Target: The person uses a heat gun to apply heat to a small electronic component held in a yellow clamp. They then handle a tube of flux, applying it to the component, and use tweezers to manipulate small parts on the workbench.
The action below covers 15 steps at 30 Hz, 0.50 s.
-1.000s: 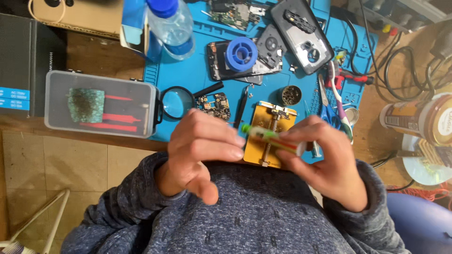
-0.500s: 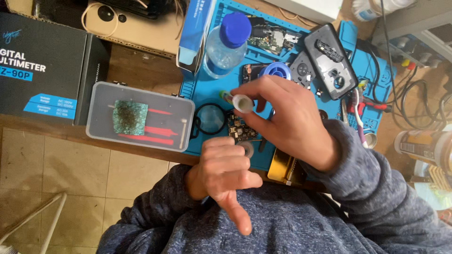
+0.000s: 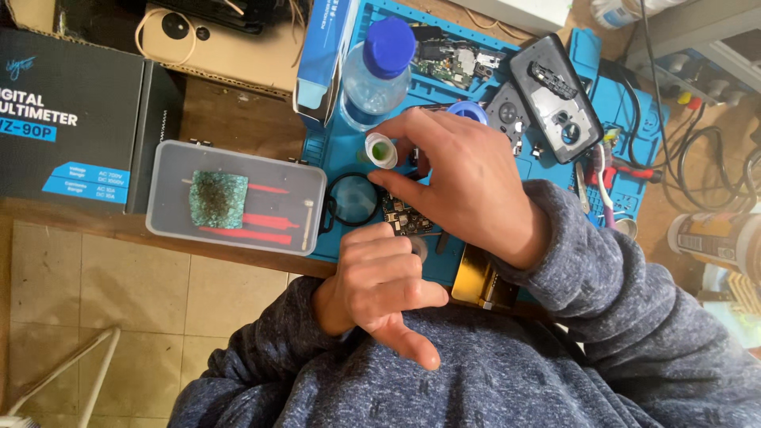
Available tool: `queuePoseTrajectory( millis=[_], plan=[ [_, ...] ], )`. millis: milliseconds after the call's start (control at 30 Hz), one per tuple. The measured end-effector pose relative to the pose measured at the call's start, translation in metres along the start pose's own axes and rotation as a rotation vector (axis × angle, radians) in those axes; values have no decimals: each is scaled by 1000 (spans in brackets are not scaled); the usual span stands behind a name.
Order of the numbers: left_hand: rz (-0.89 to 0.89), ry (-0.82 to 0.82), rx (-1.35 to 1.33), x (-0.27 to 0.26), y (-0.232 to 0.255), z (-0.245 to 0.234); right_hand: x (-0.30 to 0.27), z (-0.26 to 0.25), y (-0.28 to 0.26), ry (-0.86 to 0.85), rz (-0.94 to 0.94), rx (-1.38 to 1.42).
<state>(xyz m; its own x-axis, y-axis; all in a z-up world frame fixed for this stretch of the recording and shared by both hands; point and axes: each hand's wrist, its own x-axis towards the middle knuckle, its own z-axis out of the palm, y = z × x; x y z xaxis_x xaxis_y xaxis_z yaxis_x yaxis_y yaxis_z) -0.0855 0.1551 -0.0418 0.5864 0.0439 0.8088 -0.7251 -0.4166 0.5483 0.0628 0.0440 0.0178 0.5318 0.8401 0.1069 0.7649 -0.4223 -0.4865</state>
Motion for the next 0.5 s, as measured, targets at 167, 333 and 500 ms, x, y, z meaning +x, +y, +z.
queuePoseTrajectory(
  millis=[167, 333, 500],
  plan=[
    [18, -11, -13, 3, 0, -1, -18, -25, -1, -40, 78, 0],
    [12, -51, -14, 5, 2, 0, -35, -50, 18, -24, 143, -41],
    [-4, -44, 45, 2, 3, 4, -24, -61, 81, 231, 103, -484]
  ],
)
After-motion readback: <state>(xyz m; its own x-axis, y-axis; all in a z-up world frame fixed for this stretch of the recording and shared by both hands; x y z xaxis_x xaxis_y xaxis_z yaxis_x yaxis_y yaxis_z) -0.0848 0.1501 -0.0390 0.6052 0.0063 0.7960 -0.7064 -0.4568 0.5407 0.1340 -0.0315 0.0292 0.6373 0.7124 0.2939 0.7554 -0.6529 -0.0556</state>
